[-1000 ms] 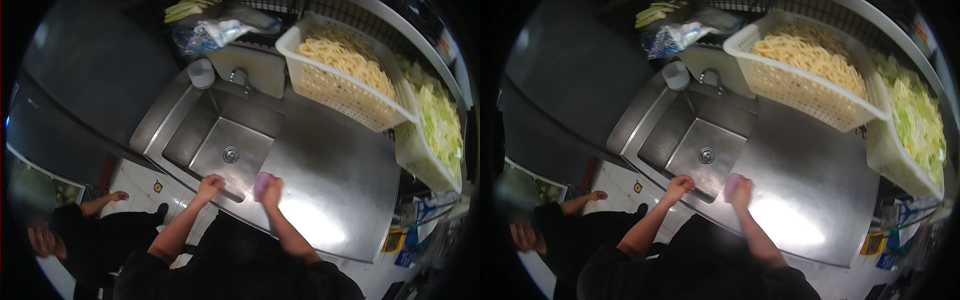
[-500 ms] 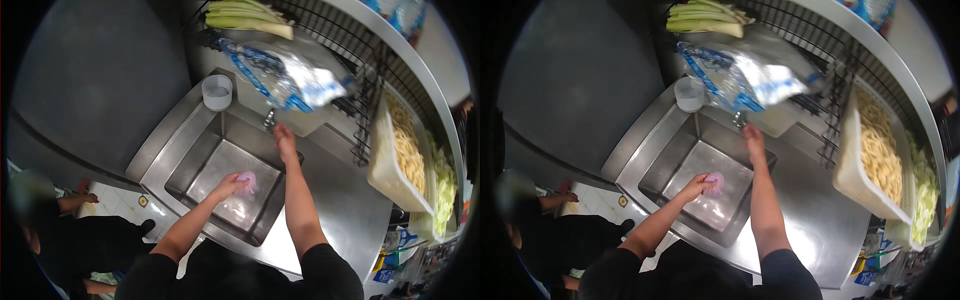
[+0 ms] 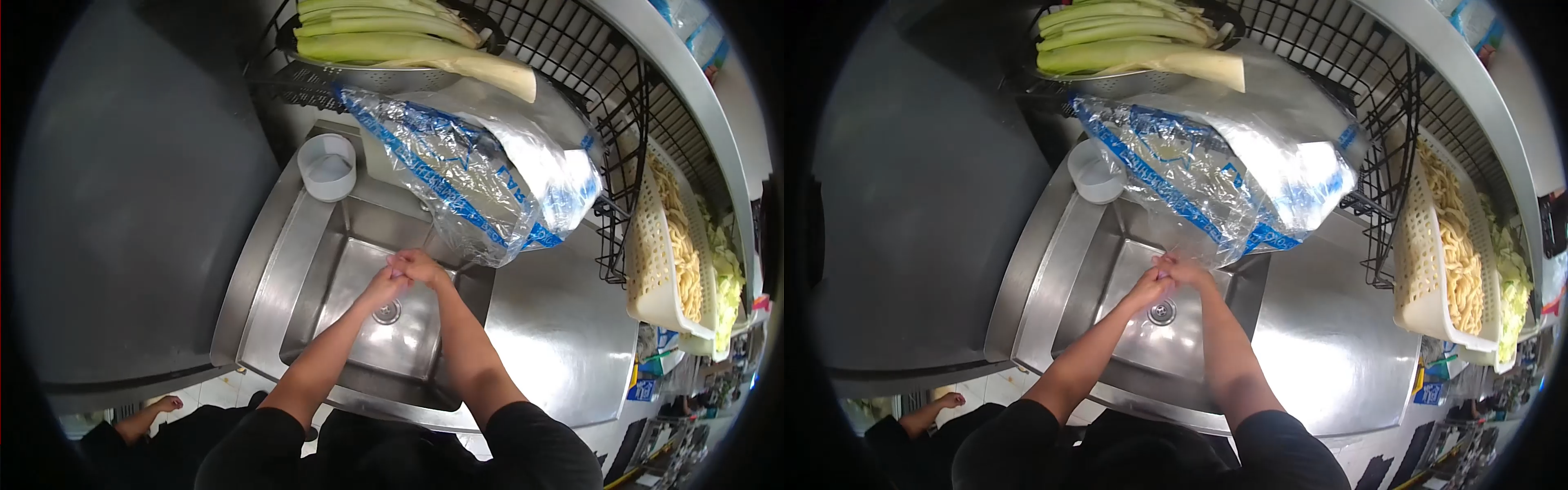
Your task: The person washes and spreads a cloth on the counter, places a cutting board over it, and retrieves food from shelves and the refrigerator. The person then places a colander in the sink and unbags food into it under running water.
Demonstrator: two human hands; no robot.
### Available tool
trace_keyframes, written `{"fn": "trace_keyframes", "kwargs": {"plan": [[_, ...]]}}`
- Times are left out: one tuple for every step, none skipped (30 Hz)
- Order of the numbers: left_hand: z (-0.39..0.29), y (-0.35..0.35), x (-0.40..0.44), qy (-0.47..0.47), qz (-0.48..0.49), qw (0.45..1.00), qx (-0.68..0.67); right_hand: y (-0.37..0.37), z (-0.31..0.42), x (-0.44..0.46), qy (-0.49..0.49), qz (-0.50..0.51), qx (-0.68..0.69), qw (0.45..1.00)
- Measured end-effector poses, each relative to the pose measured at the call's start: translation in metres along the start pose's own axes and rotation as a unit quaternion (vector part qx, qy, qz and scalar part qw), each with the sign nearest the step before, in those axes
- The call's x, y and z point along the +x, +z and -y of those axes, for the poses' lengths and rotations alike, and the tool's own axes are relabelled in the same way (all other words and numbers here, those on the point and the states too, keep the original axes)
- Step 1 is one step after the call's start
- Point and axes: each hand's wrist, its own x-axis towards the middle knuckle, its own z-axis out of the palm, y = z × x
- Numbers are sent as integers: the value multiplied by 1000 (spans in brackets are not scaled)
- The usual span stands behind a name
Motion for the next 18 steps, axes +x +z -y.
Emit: {"fn": "trace_keyframes", "kwargs": {"plan": [[-9,-4,11,-6,24,996,85,-3,8,-5,36,-8,-38,999],[-8,-8,20,-11,47,984,169,-6,3,-5,41,-14,-38,998],[2,-12,31,27,89,984,152,-8,-3,-5,5,-73,-160,984],[14,-16,40,26,94,984,149,-10,-9,-7,-30,-128,-280,951],[22,-18,48,38,95,966,236,-14,-9,-11,-27,-132,-282,950],[31,-19,55,49,95,941,321,-17,-10,-16,-71,-111,-290,948],[39,-15,60,51,100,941,320,-19,-10,-24,-113,-90,-298,944],[47,-10,65,87,39,892,442,-22,-6,-39,-109,-94,-299,943],[54,-7,70,121,-24,823,554,-23,-4,-58,-82,-184,-221,954],[60,-8,81,121,-21,824,553,-25,-5,-73,-54,-271,-140,951],[67,-11,96,87,17,849,521,-29,-19,-82,-51,-270,-141,951],[75,-14,108,50,55,870,487,-34,-33,-90,-32,-308,-131,942],[96,-17,123,45,58,871,487,-34,-47,-93,-11,-347,-118,930],[118,-20,140,35,51,866,496,-33,-55,-90,-7,-347,-113,931],[129,-21,150,27,43,860,507,-35,-61,-85,65,-262,-206,940],[124,-22,147,27,44,858,511,-36,-71,-76,134,-172,-295,930],[112,-21,142,8,58,895,443,-35,-103,-51,114,-179,-357,910],[100,-21,138,-11,69,925,372,-54,-194,19,-163,-228,-525,804]]}}
